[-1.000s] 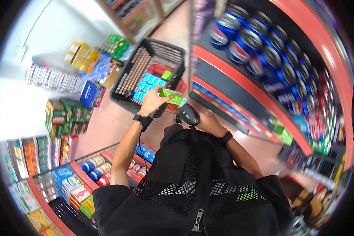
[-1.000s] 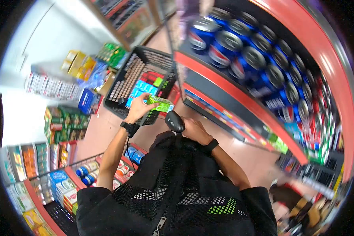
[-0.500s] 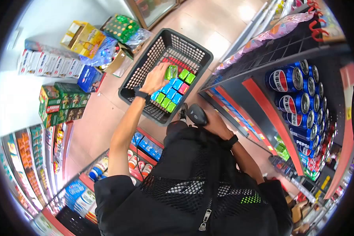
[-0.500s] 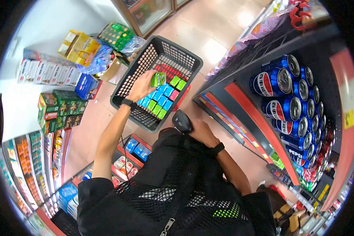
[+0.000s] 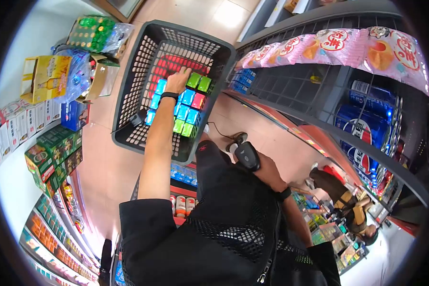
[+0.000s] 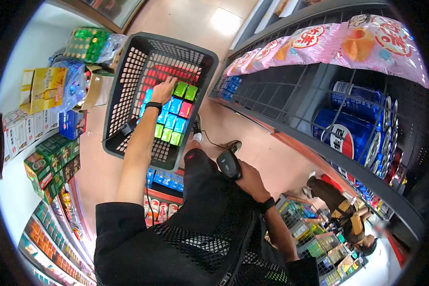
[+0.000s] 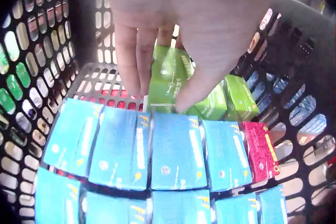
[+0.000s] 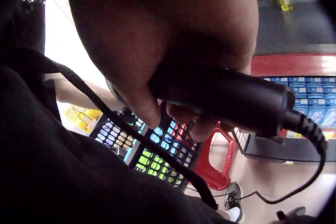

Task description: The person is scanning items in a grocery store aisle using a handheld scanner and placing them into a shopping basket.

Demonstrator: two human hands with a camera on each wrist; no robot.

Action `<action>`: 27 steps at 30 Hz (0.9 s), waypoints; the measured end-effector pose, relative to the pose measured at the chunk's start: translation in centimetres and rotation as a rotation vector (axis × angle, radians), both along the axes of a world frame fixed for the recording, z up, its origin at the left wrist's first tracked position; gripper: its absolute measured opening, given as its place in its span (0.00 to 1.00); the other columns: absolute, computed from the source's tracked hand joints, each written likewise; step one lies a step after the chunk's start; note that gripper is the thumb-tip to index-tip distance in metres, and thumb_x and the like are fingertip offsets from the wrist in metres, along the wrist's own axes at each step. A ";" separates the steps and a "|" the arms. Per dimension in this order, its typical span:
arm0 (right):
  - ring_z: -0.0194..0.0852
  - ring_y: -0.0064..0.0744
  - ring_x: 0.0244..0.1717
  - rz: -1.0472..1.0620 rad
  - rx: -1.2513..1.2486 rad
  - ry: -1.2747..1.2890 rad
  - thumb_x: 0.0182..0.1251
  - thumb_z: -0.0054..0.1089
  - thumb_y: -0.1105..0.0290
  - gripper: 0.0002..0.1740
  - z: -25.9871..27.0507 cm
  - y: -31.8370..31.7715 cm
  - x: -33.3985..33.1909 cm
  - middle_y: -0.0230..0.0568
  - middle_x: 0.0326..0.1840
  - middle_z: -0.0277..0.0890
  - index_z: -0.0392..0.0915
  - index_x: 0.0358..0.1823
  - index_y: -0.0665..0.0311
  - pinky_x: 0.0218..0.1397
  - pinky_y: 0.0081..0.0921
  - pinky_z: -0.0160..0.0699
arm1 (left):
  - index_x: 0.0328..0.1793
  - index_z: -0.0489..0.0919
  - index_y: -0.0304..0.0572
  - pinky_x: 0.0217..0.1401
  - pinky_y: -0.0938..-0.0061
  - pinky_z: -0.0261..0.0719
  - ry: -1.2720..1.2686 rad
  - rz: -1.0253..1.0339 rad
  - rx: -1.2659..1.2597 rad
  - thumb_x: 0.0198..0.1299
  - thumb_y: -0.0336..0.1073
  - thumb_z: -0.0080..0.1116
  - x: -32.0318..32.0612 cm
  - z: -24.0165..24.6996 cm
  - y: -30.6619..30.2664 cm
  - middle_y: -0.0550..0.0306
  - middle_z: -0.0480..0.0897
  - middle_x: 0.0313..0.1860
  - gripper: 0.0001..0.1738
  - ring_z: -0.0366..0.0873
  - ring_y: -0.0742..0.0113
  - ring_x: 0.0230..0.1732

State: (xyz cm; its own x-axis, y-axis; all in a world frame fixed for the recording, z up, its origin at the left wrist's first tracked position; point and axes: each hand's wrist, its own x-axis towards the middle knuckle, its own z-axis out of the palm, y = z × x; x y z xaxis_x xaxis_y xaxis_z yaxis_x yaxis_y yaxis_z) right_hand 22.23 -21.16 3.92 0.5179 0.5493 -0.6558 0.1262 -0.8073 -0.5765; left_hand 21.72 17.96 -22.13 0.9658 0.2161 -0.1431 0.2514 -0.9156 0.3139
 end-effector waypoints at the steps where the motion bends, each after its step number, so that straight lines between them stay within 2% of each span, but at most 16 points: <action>1: 0.78 0.59 0.51 -0.012 -0.011 -0.001 0.56 0.64 0.65 0.28 0.0 0.0 0.1 0.58 0.50 0.80 0.74 0.60 0.65 0.54 0.44 0.76 | 0.57 0.69 0.49 0.35 0.58 0.85 0.024 -0.006 -0.015 0.50 0.23 0.60 0.1 -0.3 -0.1 0.52 0.76 0.49 0.27 0.84 0.50 0.43; 4: 0.78 0.59 0.51 -0.036 0.034 -0.028 0.57 0.64 0.65 0.27 0.1 0.2 0.2 0.59 0.49 0.79 0.74 0.59 0.66 0.53 0.44 0.77 | 0.57 0.69 0.49 0.38 0.57 0.85 0.038 -0.020 -0.042 0.50 0.23 0.60 0.8 -1.2 0.5 0.52 0.75 0.50 0.27 0.83 0.50 0.45; 6: 0.78 0.59 0.51 -0.053 -0.040 -0.020 0.57 0.64 0.66 0.27 0.5 0.4 0.3 0.59 0.49 0.79 0.74 0.59 0.67 0.53 0.43 0.77 | 0.58 0.70 0.49 0.40 0.57 0.85 0.028 -0.028 -0.054 0.49 0.23 0.61 0.8 -1.9 0.8 0.52 0.75 0.51 0.28 0.83 0.50 0.46; 10: 0.78 0.59 0.51 -0.087 -0.029 -0.067 0.57 0.64 0.66 0.27 0.3 0.2 0.3 0.59 0.49 0.79 0.74 0.59 0.66 0.53 0.43 0.77 | 0.62 0.70 0.49 0.48 0.55 0.84 0.109 -0.015 -0.115 0.48 0.25 0.62 1.3 -1.7 0.7 0.51 0.74 0.58 0.32 0.79 0.47 0.54; 12: 0.77 0.59 0.52 -0.099 0.011 -0.068 0.58 0.63 0.65 0.27 0.2 -0.1 0.1 0.59 0.49 0.79 0.73 0.59 0.67 0.54 0.44 0.76 | 0.66 0.68 0.47 0.55 0.53 0.80 0.177 -0.010 -0.195 0.51 0.26 0.55 1.5 -1.1 0.7 0.50 0.72 0.65 0.31 0.78 0.46 0.57; 14: 0.77 0.59 0.52 -0.089 0.014 -0.070 0.58 0.63 0.65 0.27 -0.3 -0.2 0.1 0.59 0.49 0.79 0.73 0.59 0.66 0.54 0.44 0.76 | 0.64 0.72 0.46 0.57 0.53 0.80 0.147 -0.012 -0.191 0.52 0.27 0.55 1.8 -0.5 0.8 0.49 0.71 0.68 0.29 0.77 0.46 0.59; 16: 0.77 0.59 0.52 -0.079 0.016 -0.073 0.58 0.63 0.65 0.27 -0.9 -0.4 0.0 0.59 0.49 0.79 0.73 0.59 0.66 0.54 0.44 0.76 | 0.60 0.75 0.45 0.57 0.54 0.80 0.137 0.070 -0.114 0.53 0.29 0.55 2.3 0.5 0.3 0.48 0.74 0.64 0.25 0.77 0.46 0.58; 17: 0.77 0.59 0.52 -0.049 0.004 -0.068 0.58 0.63 0.64 0.26 -1.2 -0.6 0.0 0.59 0.49 0.79 0.73 0.59 0.66 0.54 0.45 0.76 | 0.57 0.77 0.43 0.57 0.54 0.79 0.021 0.125 -0.155 0.57 0.34 0.55 2.0 1.2 0.0 0.48 0.77 0.59 0.20 0.78 0.46 0.57; 18: 0.77 0.59 0.52 -0.022 -0.003 -0.065 0.58 0.63 0.64 0.26 -1.3 -0.5 0.0 0.58 0.49 0.79 0.73 0.58 0.65 0.54 0.45 0.75 | 0.46 0.79 0.43 0.48 0.54 0.82 -0.177 0.169 -0.147 0.62 0.38 0.53 1.6 3.0 -0.6 0.48 0.82 0.47 0.11 0.81 0.46 0.49; 20: 0.77 0.59 0.52 0.014 0.012 -0.078 0.58 0.63 0.63 0.26 -0.5 -0.1 0.1 0.58 0.48 0.80 0.74 0.58 0.65 0.54 0.45 0.75 | 0.41 0.78 0.42 0.45 0.52 0.79 -0.109 0.327 -0.251 0.67 0.43 0.51 1.0 6.5 -1.0 0.46 0.82 0.41 0.13 0.81 0.44 0.46; 21: 0.77 0.60 0.51 0.051 0.019 -0.090 0.58 0.63 0.63 0.26 -0.1 0.2 0.3 0.58 0.48 0.80 0.74 0.58 0.64 0.54 0.45 0.75 | 0.39 0.77 0.40 0.43 0.50 0.75 -0.206 0.421 -0.298 0.71 0.48 0.46 0.1 6.7 -1.3 0.41 0.82 0.39 0.19 0.79 0.41 0.44; 22: 0.77 0.60 0.51 0.051 0.035 -0.102 0.58 0.63 0.63 0.26 0.1 0.4 0.6 0.58 0.48 0.80 0.74 0.58 0.64 0.54 0.45 0.75 | 0.38 0.77 0.39 0.42 0.49 0.74 -0.168 0.531 -0.342 0.72 0.50 0.44 -0.7 8.3 -1.7 0.38 0.81 0.36 0.22 0.79 0.37 0.42; 24: 0.78 0.59 0.50 0.059 0.066 -0.107 0.57 0.65 0.62 0.26 0.6 0.5 0.9 0.57 0.47 0.81 0.75 0.56 0.64 0.53 0.45 0.76 | 0.38 0.77 0.39 0.42 0.48 0.73 -0.233 0.595 -0.368 0.73 0.50 0.43 -2.9 11.2 -2.8 0.36 0.80 0.32 0.23 0.78 0.35 0.39; 27: 0.79 0.58 0.50 -0.011 0.155 -0.148 0.55 0.67 0.61 0.26 1.1 -0.2 1.2 0.57 0.47 0.81 0.77 0.55 0.63 0.52 0.45 0.77 | 0.38 0.74 0.39 0.34 0.48 0.70 -0.218 0.570 -0.365 0.74 0.50 0.43 -5.9 13.9 -5.2 0.36 0.79 0.28 0.21 0.77 0.34 0.34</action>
State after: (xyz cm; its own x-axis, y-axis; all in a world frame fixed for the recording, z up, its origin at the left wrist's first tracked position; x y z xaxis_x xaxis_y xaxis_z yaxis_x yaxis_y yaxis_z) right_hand 23.41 -21.40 5.00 0.6088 0.6313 -0.4805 0.2101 -0.7124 -0.6696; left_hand 15.78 12.72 -8.20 0.7316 0.6712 -0.1190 0.5562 -0.4868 0.6736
